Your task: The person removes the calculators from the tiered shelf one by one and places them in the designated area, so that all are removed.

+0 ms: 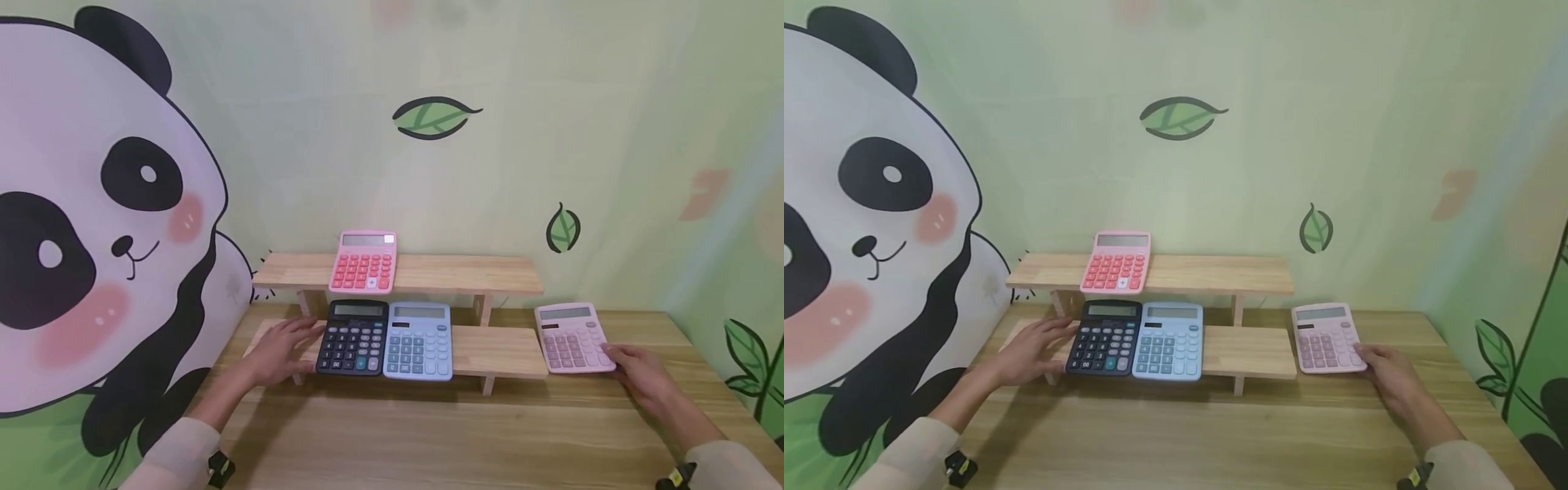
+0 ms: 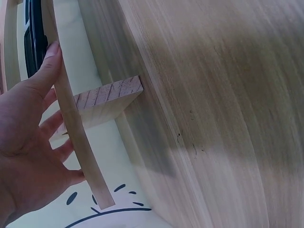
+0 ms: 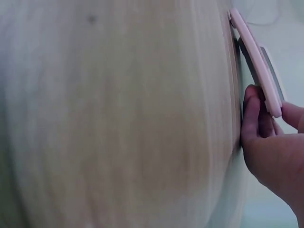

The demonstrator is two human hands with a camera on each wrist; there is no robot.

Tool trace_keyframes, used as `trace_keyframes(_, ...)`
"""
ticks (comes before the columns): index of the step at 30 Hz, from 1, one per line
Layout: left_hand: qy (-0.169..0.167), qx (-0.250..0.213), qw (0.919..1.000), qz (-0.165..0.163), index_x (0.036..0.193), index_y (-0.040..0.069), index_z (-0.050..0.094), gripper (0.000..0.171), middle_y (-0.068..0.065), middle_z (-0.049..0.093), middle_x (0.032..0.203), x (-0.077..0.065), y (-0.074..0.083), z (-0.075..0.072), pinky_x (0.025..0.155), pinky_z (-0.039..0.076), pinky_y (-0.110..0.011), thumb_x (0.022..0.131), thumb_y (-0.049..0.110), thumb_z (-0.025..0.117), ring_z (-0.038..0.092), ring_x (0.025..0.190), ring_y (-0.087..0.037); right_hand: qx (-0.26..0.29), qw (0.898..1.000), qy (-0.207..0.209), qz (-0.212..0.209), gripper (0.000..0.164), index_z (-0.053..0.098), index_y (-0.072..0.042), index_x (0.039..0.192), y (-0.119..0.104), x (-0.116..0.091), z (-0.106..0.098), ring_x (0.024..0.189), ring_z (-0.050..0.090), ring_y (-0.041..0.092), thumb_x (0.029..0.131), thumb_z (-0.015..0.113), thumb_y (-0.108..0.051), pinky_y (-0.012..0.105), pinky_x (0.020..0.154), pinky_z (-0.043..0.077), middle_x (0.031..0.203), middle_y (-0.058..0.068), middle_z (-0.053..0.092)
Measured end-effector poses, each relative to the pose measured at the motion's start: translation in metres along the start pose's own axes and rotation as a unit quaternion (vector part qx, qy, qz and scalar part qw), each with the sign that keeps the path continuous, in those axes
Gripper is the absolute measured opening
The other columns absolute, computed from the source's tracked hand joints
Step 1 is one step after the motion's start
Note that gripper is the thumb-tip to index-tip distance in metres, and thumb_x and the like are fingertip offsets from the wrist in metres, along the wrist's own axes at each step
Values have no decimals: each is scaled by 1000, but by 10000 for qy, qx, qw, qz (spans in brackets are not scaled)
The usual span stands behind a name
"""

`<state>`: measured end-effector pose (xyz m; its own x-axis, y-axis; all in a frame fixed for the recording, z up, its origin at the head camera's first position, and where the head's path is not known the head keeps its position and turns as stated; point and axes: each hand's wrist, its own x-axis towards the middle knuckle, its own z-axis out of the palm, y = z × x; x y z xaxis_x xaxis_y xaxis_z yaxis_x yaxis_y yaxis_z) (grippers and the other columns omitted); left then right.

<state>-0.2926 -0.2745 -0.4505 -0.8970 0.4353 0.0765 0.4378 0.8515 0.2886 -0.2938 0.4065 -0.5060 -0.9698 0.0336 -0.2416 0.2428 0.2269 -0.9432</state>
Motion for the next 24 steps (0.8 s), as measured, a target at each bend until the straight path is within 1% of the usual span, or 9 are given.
trace_keyframes(3,64,7,10000,24,156,12,53,75,-21,41,165,0,0,-2,120,26,-72,92,37,83,36,150,-51,-324,9994,156,14,67,27,21,155,-5,0,1,98,60,-4,116,39,-31,18,84,58,158,41,32)
trace_keyframes(6,73,8,10000,29,156,12,54,74,-21,41,165,2,-1,-4,120,26,-72,92,36,83,36,150,-51,-730,9965,394,123,66,32,19,155,-10,-1,1,110,59,15,115,42,-32,22,84,57,157,40,34)
trace_keyframes(9,14,-35,10000,-13,157,12,53,75,-20,40,166,2,-1,-4,121,25,-72,92,37,82,34,151,-51,-1169,9909,639,186,63,36,18,153,-12,-1,1,125,50,38,115,45,-32,39,96,54,155,40,37)
trace_keyframes(11,-22,-87,10000,-42,157,13,53,76,-20,39,167,2,0,-3,121,24,-72,92,38,83,33,152,-50,-1477,9859,772,148,62,40,18,151,-13,-2,1,130,45,47,114,47,-32,52,103,50,153,41,38)
trace_keyframes(13,-16,-120,9999,-27,157,13,53,76,-20,39,167,2,0,-1,121,24,-72,91,38,83,33,152,-51,-1751,9804,906,10,60,43,19,147,-13,-2,0,131,44,51,113,49,-29,61,107,45,150,43,41)
trace_keyframes(14,-1,-129,9999,-10,157,13,53,76,-20,39,166,2,0,-1,121,24,-72,91,38,84,33,151,-51,-1871,9778,944,-59,59,45,20,146,-13,-3,0,131,46,52,112,50,-28,63,107,45,148,44,42)
trace_keyframes(18,51,-117,9999,17,155,11,54,77,-21,40,165,1,0,1,120,25,-73,89,37,85,34,150,-52,-2254,9689,974,-306,54,51,20,140,-13,-3,0,123,53,51,110,54,-24,59,99,50,141,44,50)
trace_keyframes(21,11,-79,10000,-37,156,11,54,76,-21,40,166,0,-1,0,120,25,-73,90,37,84,34,151,-51,-2420,9647,992,-312,49,54,19,138,-13,-3,2,118,55,50,109,56,-21,59,96,52,137,43,53)
trace_keyframes(24,-25,-68,9999,-89,156,13,54,76,-20,39,167,0,-3,0,121,24,-72,91,37,84,33,151,-51,-2440,9641,1019,-227,47,54,18,138,-13,-2,4,117,55,50,109,56,-19,61,96,52,138,42,53)
